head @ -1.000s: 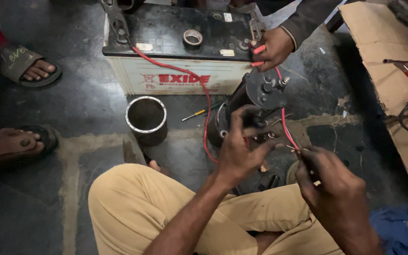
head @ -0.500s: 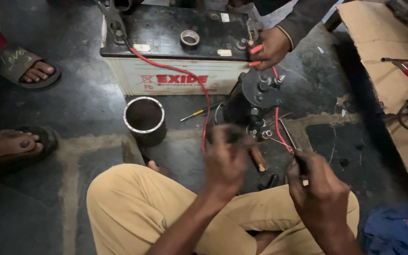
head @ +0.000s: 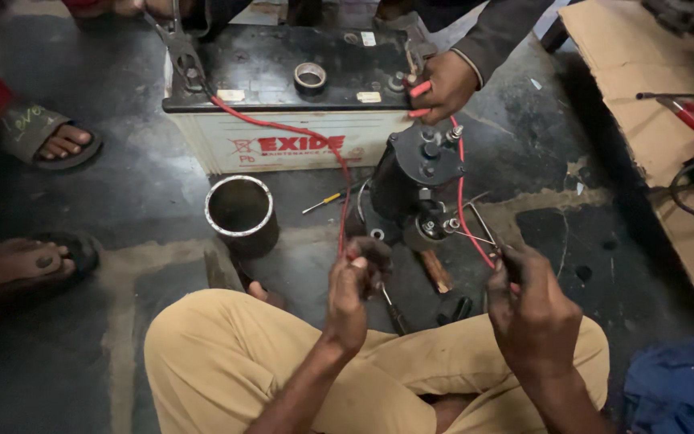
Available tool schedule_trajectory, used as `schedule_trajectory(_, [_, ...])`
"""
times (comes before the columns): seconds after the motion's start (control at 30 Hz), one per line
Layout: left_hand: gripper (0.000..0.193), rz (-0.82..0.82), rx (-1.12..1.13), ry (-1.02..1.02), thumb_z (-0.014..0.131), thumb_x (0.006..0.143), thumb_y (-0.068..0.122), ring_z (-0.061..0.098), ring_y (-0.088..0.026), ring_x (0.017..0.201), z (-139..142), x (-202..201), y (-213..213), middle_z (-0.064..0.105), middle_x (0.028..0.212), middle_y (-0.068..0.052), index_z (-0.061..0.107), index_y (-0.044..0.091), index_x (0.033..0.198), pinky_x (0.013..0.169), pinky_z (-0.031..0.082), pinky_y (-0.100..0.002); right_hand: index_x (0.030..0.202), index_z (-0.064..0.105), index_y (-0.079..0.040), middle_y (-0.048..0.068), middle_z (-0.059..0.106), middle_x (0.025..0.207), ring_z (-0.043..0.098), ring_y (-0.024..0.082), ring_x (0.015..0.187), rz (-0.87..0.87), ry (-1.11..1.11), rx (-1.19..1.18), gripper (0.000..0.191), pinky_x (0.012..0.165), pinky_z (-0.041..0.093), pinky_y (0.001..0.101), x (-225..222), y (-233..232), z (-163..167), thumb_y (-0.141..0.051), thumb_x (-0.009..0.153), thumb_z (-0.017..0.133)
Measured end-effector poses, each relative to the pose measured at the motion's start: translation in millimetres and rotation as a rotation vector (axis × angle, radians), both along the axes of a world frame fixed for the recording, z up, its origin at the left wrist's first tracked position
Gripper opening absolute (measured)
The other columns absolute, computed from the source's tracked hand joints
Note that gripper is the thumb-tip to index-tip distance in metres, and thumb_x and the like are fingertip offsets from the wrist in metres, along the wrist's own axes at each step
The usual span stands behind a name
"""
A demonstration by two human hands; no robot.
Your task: The person sits on the floor and uses a wrench to tighten nuts on a cylindrical electrical component connected to a car battery. Another person assists by holding pliers on the battery terminals. The person repeatedly tightens and tests the connections, creating sparks.
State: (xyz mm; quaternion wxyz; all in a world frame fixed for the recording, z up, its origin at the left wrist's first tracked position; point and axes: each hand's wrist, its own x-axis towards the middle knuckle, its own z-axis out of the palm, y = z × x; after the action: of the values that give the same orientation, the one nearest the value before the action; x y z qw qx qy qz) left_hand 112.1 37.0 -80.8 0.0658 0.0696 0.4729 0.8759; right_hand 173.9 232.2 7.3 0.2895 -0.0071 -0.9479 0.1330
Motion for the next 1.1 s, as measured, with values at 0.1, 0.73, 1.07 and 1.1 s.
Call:
schedule_trajectory(0.1, [0.044,0.036,-0.1,-0.038,0.04,0.104,0.03,0.046,-0.006,0.072,-1.0,-0.3,0.6,0.061,0.089,0.001,0.062,0.003,0.131,0.064,0.038,-0.023,0.118,0.062,0.001,0.019,0.073,0.106,0.075,0.028,0.08,-0.023,-0.004,0.017,0.024,0.065,0.059,0.036,0.8,1.9,-6.4,-0.006,0.097,0.071])
schedule_trajectory(0.73, [0.019,0.226,-0.644,0.22,0.062,0.099,0.01,0.073,-0.033,0.091,5.7,3.4,19.8,0.07,0.098,-0.017,0.057,0.0,0.114,0.074,0.055,-0.041,0.113,0.06,0.004,0.024,0.069,0.12,0.075,0.035,0.083,0.006,-0.063,0.173,0.023,0.066,0.061,0.0387,-4.5,5.8,5.1,-0.003,0.092,0.068])
schedule_trajectory(1.07, [0.015,0.345,-0.851,0.375,0.066,0.09,0.009,0.07,-0.04,0.09,18.6,-3.4,16.5,0.072,0.097,-0.017,0.072,0.006,0.103,0.073,0.054,-0.046,0.117,0.061,0.004,0.023,0.069,0.121,0.074,0.037,0.083,0.016,-0.101,0.152,0.03,0.066,0.06,0.0402,-6.1,3.7,13.0,-0.004,0.09,0.07])
schedule_trajectory(1.1, [0.013,0.35,-0.862,0.367,0.068,0.091,0.011,0.07,-0.04,0.089,18.3,-4.3,17.4,0.072,0.097,-0.016,0.072,0.006,0.102,0.073,0.054,-0.046,0.117,0.061,0.004,0.023,0.069,0.121,0.074,0.036,0.084,0.018,-0.103,0.148,0.03,0.066,0.06,0.0401,-5.8,4.3,13.0,-0.004,0.09,0.07])
